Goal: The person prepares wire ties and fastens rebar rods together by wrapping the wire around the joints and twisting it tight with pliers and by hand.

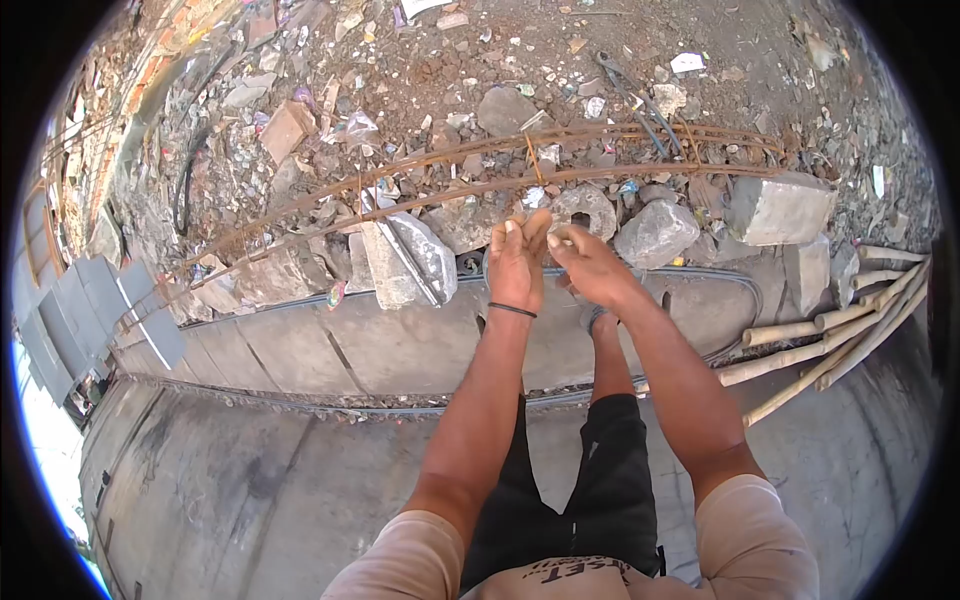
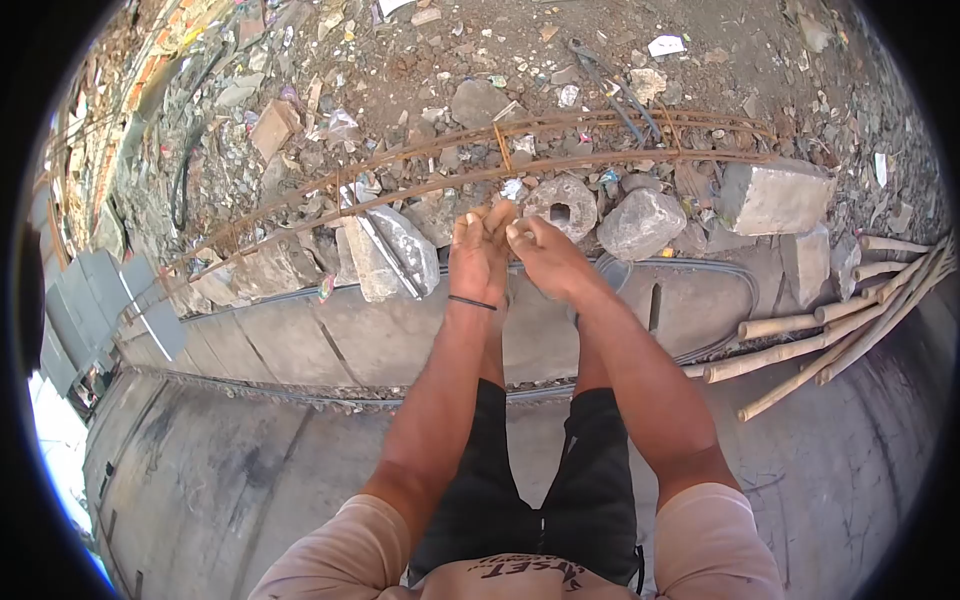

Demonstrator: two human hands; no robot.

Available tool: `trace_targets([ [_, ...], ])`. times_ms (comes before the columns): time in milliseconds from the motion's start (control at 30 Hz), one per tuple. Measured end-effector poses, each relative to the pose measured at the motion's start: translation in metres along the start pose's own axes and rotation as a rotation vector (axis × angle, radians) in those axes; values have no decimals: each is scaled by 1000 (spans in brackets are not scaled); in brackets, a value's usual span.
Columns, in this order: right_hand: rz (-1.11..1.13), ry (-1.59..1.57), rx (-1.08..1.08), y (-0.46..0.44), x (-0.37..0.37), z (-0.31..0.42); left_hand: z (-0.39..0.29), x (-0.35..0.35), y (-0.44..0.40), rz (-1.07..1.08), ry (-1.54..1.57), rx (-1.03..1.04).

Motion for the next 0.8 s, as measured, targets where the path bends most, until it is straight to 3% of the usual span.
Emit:
trace_targets([
  [67,-9,-147,109,16,32,9,-19,-4,0,30,-6,35],
  [133,-167,-190,-46,12,54,-3,-36,-9,4,39,6,0],
  [267,-246,-190,-188,15,74,11,-57,-23,7,101,17,-68],
  [333,-374,61,-349,19,81,22,-68,-20,9,133,7,-87],
  [467,-353,54,-279,29,88,30,-76,-12,7,69,18,-120],
  [633,-329,300,-188,32,81,2,-58,-16,5,-45,20,-215],
  [800,-332,334,-215,44,83,-25,-31,-12,11,-148,-153,-245],
])
Point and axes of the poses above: each hand's wrist, its own y-axis away from the middle knuckle, its own x-axis out of the palm, z = x × y, the point moved 2 cm from there along -y, towards the middle knuckle, and after that the axes turned 14 degrees about -x, right-handed, at the moved point
